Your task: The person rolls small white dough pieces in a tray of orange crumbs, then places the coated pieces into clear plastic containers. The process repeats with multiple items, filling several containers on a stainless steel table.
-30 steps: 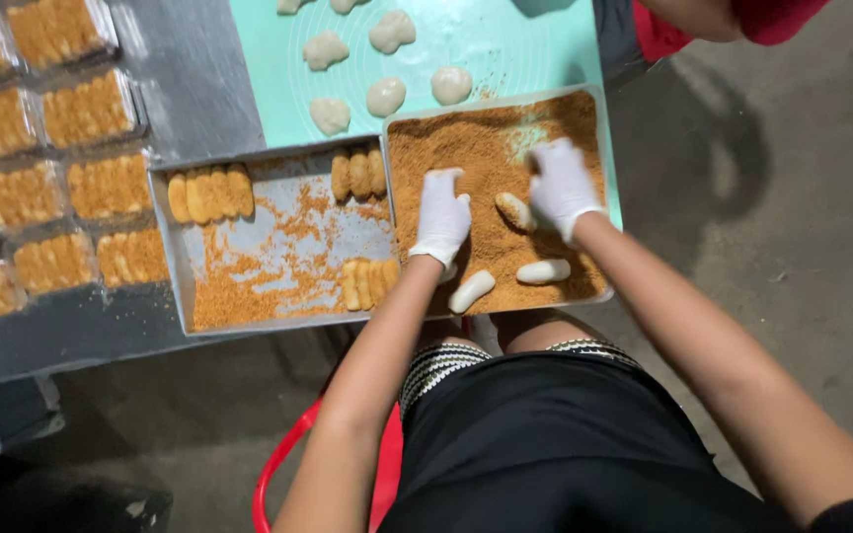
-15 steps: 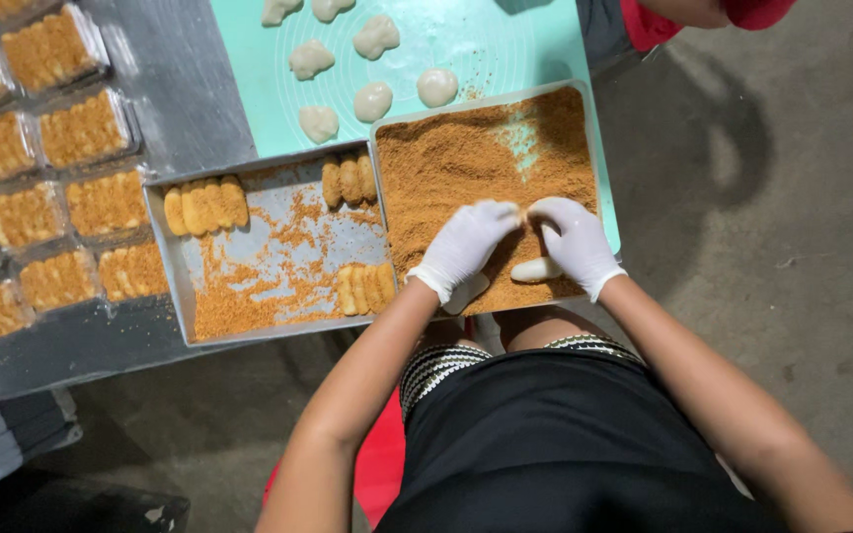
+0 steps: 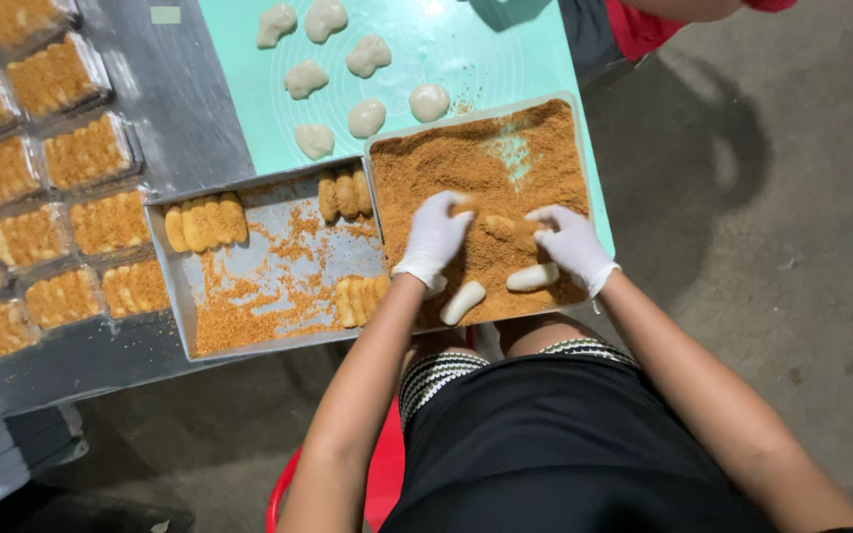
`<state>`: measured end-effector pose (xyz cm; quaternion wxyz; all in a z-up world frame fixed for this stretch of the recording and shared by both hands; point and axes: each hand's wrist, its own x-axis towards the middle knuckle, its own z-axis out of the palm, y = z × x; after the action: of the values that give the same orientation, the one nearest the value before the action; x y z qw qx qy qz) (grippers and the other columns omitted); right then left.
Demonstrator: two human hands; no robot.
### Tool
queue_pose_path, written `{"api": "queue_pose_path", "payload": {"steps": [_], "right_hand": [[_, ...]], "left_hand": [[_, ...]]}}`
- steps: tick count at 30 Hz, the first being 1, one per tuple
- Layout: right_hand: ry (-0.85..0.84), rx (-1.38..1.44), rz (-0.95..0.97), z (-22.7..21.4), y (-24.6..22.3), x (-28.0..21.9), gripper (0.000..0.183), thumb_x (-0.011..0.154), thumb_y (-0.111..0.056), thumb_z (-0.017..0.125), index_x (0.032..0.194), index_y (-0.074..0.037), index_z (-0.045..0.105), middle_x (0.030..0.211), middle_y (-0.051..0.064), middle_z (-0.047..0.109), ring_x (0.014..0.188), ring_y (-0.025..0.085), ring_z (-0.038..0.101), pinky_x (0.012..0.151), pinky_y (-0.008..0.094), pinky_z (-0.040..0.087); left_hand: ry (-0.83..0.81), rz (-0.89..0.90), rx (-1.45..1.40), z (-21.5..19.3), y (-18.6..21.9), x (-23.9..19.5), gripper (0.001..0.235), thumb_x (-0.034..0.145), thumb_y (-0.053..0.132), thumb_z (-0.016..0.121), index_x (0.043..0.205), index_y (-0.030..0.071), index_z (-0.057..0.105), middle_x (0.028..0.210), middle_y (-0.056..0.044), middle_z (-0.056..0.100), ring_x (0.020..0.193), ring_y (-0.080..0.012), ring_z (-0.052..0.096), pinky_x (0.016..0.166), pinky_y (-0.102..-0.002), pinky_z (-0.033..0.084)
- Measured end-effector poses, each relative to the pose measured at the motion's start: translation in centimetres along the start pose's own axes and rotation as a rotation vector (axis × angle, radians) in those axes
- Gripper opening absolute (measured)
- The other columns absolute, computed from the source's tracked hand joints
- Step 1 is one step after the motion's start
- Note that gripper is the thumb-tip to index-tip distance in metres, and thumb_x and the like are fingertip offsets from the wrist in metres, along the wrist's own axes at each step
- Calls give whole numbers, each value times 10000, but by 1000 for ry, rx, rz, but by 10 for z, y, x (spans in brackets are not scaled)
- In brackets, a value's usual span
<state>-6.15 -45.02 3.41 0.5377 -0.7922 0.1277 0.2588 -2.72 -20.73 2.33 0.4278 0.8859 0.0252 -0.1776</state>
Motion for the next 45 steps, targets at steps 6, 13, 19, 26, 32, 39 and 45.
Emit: {"api": "queue_pose_path", "payload": {"steps": [6,13,19,26,32,39,45], "right_hand": [[70,-361,-355,12,-8,-1,497,774,-149,766,1250,-49,661,1198,204,647,1125,378,624,987,439,492],[141,-375,-533,23,-25,7,351,880,-103,707,1227,-78,658,1182,147,647,1143,349,628,1026,435,512],[0,-259,-541,40,-46,8,360,852,-120,709,1203,-80,645,1230,161,618,1207,344,581,1050,425,486],[-53,-387,-669,49,-54,24,471,863,-156,735,1313,-66,629,1297,168,626,1245,364,543,1095,446,433],[72,-424,-383,15,-55,18,407,906,-223,713,1287,-92,654,1266,144,660,1239,320,593,1107,419,456],[135,-439,-467,36,-41,-21,664,777,-248,802,1326,44,572,1248,280,587,1192,417,531,1041,451,412],[-70,-31,23,41,-47,8,540,838,-242,697,1338,-54,609,1205,166,715,1073,264,702,946,377,543]], "left_hand": [[-157,436,374,16,40,-10,463,727,158,806,1159,88,657,1218,-132,618,1151,-363,570,959,-452,492],[4,538,277,-18,41,-19,422,770,59,741,1178,98,644,1162,-119,627,1125,-342,591,961,-444,509],[-25,399,188,-50,19,-27,556,765,266,824,1237,39,638,1156,-197,631,1089,-404,584,942,-468,478],[-51,118,177,-28,4,-15,442,904,350,759,1270,113,685,1237,-145,687,1187,-335,641,1043,-407,509],[-43,279,17,-55,1,-22,558,859,312,788,1354,109,628,1308,-149,638,1233,-349,602,1073,-408,470],[-72,314,120,-37,16,-9,544,807,262,816,1319,158,662,1274,-108,654,1217,-346,596,1072,-414,466],[-96,304,30,-30,-2,0,490,829,208,783,1302,145,671,1237,-116,667,1169,-326,630,1036,-398,497]]}}
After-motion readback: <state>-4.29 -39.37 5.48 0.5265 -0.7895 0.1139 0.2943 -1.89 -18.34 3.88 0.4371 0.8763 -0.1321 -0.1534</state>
